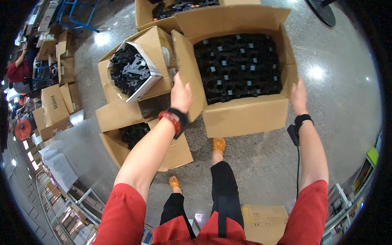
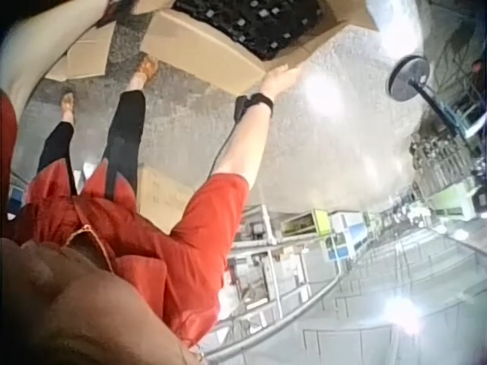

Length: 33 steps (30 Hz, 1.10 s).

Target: The recorder sorts through cardboard boxes containing black plastic shoe components and arranges them.

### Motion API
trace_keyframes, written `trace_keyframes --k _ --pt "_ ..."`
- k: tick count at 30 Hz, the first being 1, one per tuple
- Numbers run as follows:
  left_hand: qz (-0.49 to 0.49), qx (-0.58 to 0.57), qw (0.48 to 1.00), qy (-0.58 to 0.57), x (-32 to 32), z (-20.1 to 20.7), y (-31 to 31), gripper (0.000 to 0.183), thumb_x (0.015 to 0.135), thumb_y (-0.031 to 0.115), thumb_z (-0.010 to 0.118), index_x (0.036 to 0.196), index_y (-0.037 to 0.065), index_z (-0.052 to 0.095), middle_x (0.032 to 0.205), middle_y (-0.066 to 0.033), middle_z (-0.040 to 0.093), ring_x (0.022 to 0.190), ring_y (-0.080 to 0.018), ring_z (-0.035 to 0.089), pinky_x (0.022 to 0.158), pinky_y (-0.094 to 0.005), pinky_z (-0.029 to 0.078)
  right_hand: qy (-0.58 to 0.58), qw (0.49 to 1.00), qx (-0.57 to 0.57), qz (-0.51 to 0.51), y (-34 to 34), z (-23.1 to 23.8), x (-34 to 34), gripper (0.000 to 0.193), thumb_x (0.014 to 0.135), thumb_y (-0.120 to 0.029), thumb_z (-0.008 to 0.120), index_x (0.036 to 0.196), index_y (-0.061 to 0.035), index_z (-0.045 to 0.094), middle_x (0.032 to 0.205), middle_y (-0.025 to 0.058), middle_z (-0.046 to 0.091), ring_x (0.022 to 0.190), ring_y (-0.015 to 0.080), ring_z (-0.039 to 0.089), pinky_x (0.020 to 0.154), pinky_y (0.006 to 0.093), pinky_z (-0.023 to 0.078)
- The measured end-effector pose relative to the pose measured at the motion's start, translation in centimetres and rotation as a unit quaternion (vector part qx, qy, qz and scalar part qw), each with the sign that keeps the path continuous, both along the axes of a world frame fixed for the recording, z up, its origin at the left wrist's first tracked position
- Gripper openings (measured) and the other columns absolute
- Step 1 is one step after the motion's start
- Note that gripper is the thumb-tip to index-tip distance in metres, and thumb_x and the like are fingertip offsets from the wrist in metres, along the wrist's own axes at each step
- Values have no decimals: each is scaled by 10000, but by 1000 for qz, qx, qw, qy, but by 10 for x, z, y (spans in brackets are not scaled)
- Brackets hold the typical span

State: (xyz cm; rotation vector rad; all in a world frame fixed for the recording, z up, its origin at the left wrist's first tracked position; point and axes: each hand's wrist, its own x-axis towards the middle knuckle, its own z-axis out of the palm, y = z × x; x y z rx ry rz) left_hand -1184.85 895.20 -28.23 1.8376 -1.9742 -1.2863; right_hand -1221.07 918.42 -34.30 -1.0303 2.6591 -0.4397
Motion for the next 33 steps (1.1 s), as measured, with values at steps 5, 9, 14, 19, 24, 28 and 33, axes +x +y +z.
trace_keyframes --k 5,9,14,19,24,28,33 --pt "13 26 999 -23 123 -1 69 456 849 95 517 1281 92 370 1009 -210 615 930 -384 587 783 -447 465 105 991 81 -12 13 45 78 514 844 -129 548 1320 -54 366 1267 169 455 1212 336 383 1008 450 276" --pt "-5 112 984 -137 242 19 135 475 834 67 512 1290 84 381 955 -174 638 871 -325 624 774 -384 490 84 988 34 125 39 86 165 500 795 -100 570 1263 -26 410 1220 169 473 1181 335 397 1006 453 259" --pt "71 179 932 -308 429 23 183 577 777 101 584 1314 84 375 1043 -229 591 979 -365 570 856 -430 451 -255 939 28 230 28 63 348 533 704 -39 620 1202 13 437 1143 213 490 1083 374 464 945 434 376" --pt "143 64 918 -364 562 14 145 686 737 76 648 1334 13 316 1234 -277 450 1153 -389 450 981 -406 369 -430 886 139 105 -5 28 509 744 722 -198 714 1307 48 326 1280 223 436 1200 332 430 1010 369 339" --pt "148 9 920 -363 661 -42 87 908 679 163 739 1374 -28 187 1340 -289 320 1262 -372 327 1048 -389 290 -448 888 82 57 -40 -34 603 807 708 -249 739 1309 48 289 1261 218 455 1169 289 461 999 355 354" --pt "128 0 948 -290 703 -102 56 911 681 166 746 1381 8 183 1330 -275 363 1240 -358 378 1029 -387 317 -476 871 123 -21 -66 -56 641 604 771 -153 648 1286 -31 358 1067 123 596 933 208 588 751 304 486" --pt "126 78 972 -180 749 -112 51 419 785 96 565 1199 84 499 1023 -220 610 982 -388 569 815 -440 472 -487 848 209 -11 -76 -16 676 463 817 -80 530 1265 -44 418 1125 105 583 988 178 569 796 292 470"
